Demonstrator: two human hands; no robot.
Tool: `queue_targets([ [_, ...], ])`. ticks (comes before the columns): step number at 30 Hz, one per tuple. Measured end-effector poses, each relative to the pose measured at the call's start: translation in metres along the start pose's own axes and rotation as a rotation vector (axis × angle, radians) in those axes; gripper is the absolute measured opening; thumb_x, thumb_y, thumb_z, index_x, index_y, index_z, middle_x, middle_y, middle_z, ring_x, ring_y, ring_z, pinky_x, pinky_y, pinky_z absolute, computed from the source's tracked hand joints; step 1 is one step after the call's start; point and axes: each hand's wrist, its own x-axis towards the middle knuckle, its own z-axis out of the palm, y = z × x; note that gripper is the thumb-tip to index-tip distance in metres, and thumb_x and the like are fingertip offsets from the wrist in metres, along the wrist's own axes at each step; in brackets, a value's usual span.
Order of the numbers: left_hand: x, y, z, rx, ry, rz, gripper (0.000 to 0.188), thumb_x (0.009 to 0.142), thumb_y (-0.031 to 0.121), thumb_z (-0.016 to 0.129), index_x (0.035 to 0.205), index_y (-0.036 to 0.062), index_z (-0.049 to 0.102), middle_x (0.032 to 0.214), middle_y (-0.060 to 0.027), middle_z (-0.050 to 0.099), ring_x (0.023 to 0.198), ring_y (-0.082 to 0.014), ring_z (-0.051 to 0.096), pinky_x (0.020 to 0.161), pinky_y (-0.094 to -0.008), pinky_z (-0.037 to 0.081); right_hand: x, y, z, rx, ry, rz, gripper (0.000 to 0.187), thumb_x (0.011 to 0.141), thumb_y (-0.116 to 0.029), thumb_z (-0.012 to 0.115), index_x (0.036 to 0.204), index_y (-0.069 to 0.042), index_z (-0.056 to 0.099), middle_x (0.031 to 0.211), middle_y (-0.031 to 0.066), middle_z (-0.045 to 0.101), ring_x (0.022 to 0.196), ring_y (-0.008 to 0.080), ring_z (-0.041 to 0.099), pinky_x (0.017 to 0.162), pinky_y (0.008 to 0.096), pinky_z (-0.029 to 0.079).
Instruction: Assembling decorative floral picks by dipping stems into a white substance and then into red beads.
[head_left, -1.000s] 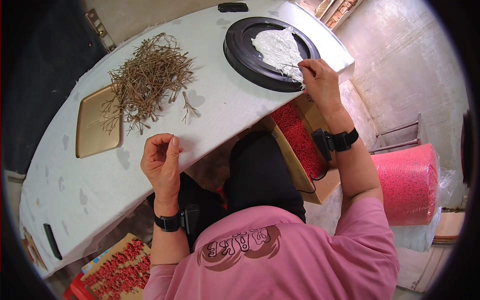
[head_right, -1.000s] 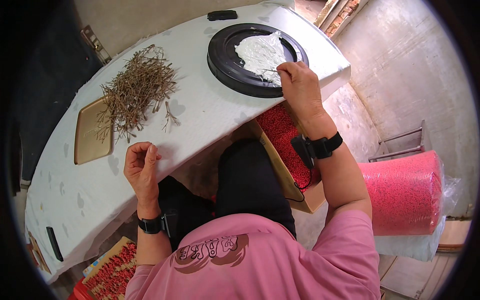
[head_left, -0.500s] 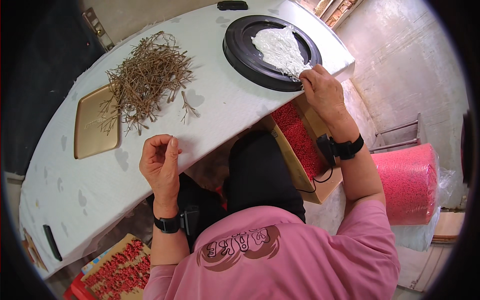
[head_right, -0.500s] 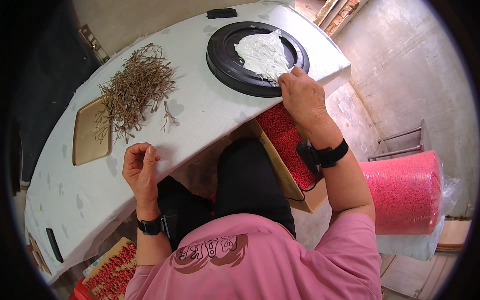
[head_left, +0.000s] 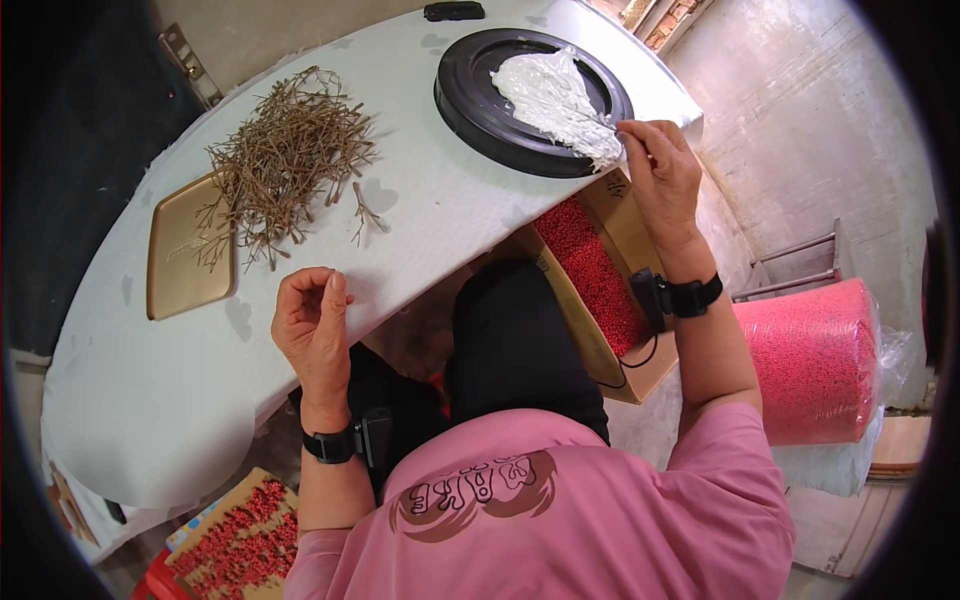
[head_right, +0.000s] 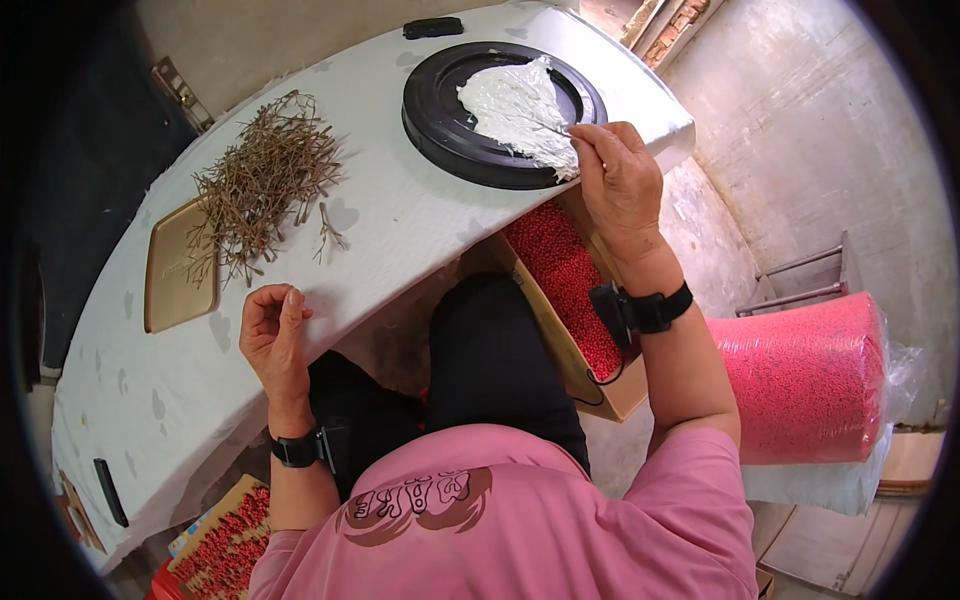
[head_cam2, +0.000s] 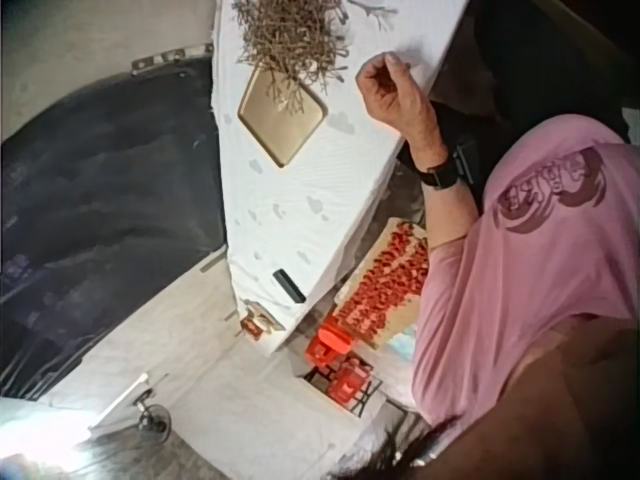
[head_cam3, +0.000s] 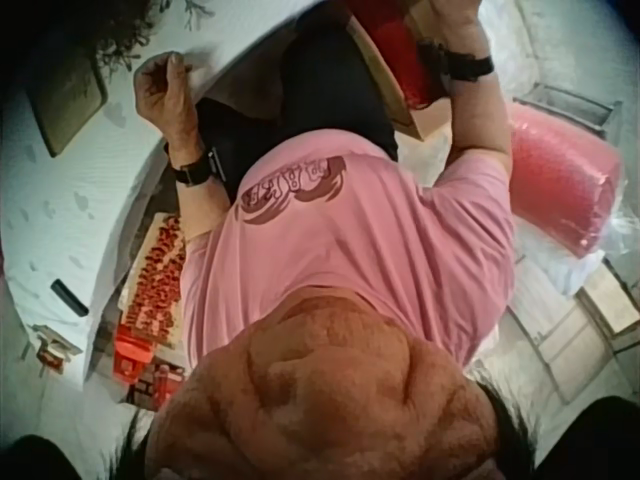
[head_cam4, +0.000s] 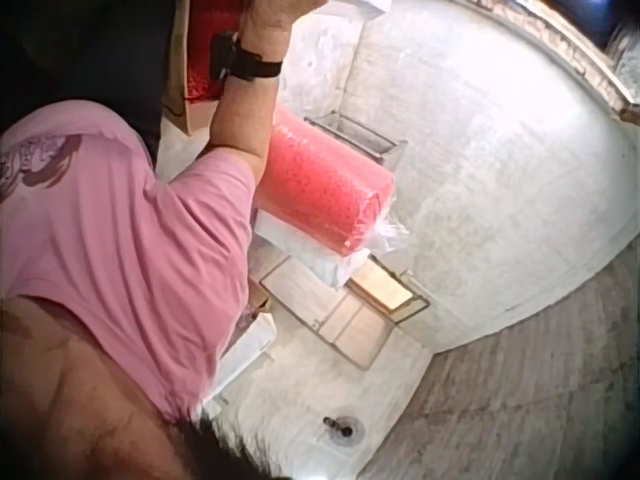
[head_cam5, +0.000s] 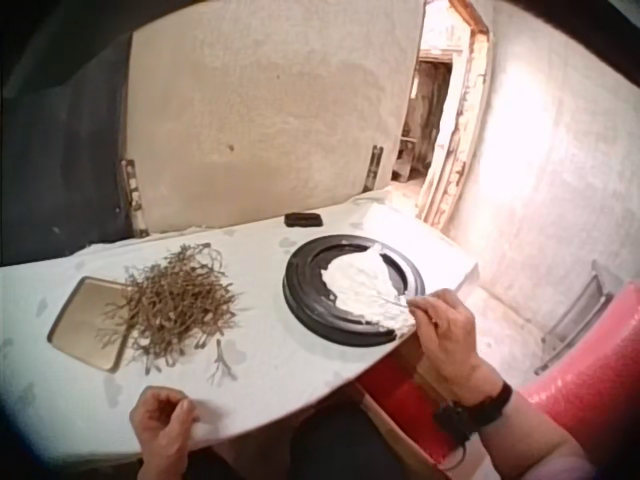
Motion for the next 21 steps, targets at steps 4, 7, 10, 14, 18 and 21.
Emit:
queue_targets([
  [4,0.000,0.000,0.001,-0.002,-0.003,0.000,0.009,0.091,0.003,0.066,0.098,0.0016,0.061,0.086,0.0007,0.060,0.075,-0.0058,0.056,0.069,-0.0197,0.047,-0.007,0.008,0.018,0.075,0.034,0.040,0.012,0.086,-0.008,0.066,0.097,-0.006,0.071,0.086,0.0086,0.063,0.075,0.0241,0.065,0.066,0.0309,0.051],
  [7,0.001,0.000,0.001,-0.008,-0.019,0.002,0.009,0.091,0.003,0.066,0.098,0.0016,0.061,0.086,0.0007,0.060,0.074,-0.0058,0.056,0.069,-0.0195,0.047,-0.013,0.011,0.023,-0.157,-0.159,-0.026,0.011,0.086,-0.009,0.066,0.096,-0.008,0.071,0.086,0.0078,0.063,0.075,0.0241,0.065,0.065,0.0317,0.051],
  [10,0.000,0.001,0.001,-0.002,-0.010,0.000,0.009,0.091,0.002,0.066,0.097,0.0015,0.060,0.086,0.0007,0.060,0.074,-0.0059,0.056,0.069,-0.0194,0.047,-0.013,0.005,0.020,-0.161,-0.194,-0.019,0.010,0.087,-0.010,0.065,0.094,-0.008,0.071,0.086,0.0076,0.063,0.075,0.0247,0.065,0.065,0.0323,0.052],
  [14,0.001,0.000,0.001,0.005,0.002,0.000,0.009,0.091,0.001,0.066,0.097,0.0015,0.060,0.086,0.0007,0.060,0.074,-0.0059,0.056,0.069,-0.0196,0.047,-0.012,0.004,0.019,-0.199,-0.224,-0.046,0.009,0.087,-0.011,0.064,0.092,-0.008,0.070,0.087,0.0078,0.063,0.075,0.0258,0.065,0.066,0.0335,0.052],
  [18,0.000,-0.001,0.002,-0.010,-0.009,0.004,0.008,0.091,0.001,0.066,0.097,0.0015,0.060,0.086,0.0007,0.060,0.074,-0.0059,0.056,0.069,-0.0197,0.047,-0.009,0.000,0.017,-0.235,-0.257,-0.103,0.008,0.088,-0.011,0.063,0.092,-0.008,0.069,0.087,0.0082,0.062,0.076,0.0268,0.065,0.066,0.0346,0.052],
  [21,0.000,0.001,0.001,-0.008,-0.002,0.001,0.008,0.091,0.001,0.066,0.097,0.0015,0.060,0.086,0.0007,0.060,0.074,-0.0058,0.056,0.069,-0.0198,0.047,-0.006,-0.003,0.019,-0.231,-0.287,-0.127,0.008,0.088,-0.011,0.062,0.093,-0.007,0.068,0.088,0.0085,0.061,0.076,0.0273,0.065,0.066,0.0351,0.052],
])
